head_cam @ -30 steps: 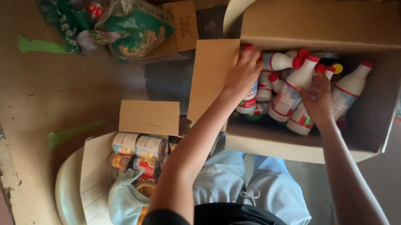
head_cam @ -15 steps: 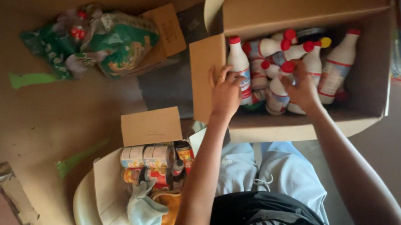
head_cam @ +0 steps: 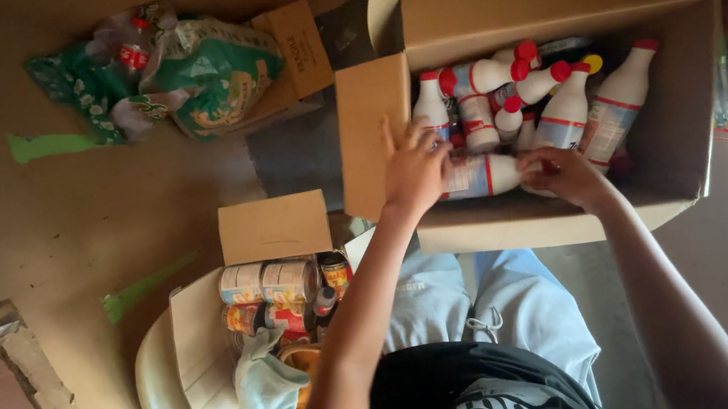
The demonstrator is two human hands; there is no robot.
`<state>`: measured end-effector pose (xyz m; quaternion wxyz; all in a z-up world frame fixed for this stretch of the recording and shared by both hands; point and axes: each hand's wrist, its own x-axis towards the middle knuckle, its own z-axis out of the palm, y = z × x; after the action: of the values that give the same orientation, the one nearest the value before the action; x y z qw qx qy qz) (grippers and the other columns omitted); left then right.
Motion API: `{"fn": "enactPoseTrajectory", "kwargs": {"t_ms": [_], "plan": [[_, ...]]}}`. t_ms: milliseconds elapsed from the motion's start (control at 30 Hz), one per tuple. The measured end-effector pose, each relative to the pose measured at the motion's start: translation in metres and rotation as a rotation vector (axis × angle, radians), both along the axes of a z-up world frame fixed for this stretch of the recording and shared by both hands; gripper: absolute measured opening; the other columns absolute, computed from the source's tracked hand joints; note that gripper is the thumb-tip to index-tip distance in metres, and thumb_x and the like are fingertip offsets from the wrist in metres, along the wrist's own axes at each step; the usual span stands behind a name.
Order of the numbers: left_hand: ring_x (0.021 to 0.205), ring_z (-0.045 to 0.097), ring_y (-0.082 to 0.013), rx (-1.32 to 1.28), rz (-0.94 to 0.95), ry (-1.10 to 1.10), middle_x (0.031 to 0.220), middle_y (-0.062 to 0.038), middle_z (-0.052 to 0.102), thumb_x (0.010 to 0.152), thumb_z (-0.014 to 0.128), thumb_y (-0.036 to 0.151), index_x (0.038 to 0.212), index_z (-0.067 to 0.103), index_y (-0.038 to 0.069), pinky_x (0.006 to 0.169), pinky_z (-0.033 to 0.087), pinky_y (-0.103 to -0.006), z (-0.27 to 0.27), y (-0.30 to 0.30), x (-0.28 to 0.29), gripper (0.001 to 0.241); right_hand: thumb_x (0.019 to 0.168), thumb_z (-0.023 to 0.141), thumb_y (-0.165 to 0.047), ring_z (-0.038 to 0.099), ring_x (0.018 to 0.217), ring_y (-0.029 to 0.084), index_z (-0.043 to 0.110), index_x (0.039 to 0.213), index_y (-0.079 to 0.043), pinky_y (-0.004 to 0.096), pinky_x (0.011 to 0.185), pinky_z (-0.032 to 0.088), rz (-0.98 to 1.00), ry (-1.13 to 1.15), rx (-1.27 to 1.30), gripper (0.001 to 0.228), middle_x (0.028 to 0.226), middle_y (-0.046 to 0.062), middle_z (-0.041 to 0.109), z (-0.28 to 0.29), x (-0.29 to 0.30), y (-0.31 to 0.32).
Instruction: Organizing and restocking various grocery items such as bottles and cans from boxes onto shelves.
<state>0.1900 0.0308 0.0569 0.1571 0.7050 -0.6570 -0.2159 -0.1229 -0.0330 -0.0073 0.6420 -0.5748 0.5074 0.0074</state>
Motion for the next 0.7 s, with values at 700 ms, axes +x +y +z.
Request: {"fn": "enactPoseTrajectory", "kwargs": {"t_ms": [700], "plan": [[0.123,0.056,-0.0457,0.234,0.055,0.380,0.135,-0.028,0.058,0.083,0.084,0.038,0.147,0.044,0.000,0.104,0.046,-0.0535,-0.088,0.021,-0.053,0.084,0.080,0.076,-0.023,0.074,0.095,0.031,0.079,0.101,-0.019,0.047,0.081,0.058,0.634,0.580,-0.460,0.021,0.101,0.010,0.076,-0.004,0.051,-0.074]]}}
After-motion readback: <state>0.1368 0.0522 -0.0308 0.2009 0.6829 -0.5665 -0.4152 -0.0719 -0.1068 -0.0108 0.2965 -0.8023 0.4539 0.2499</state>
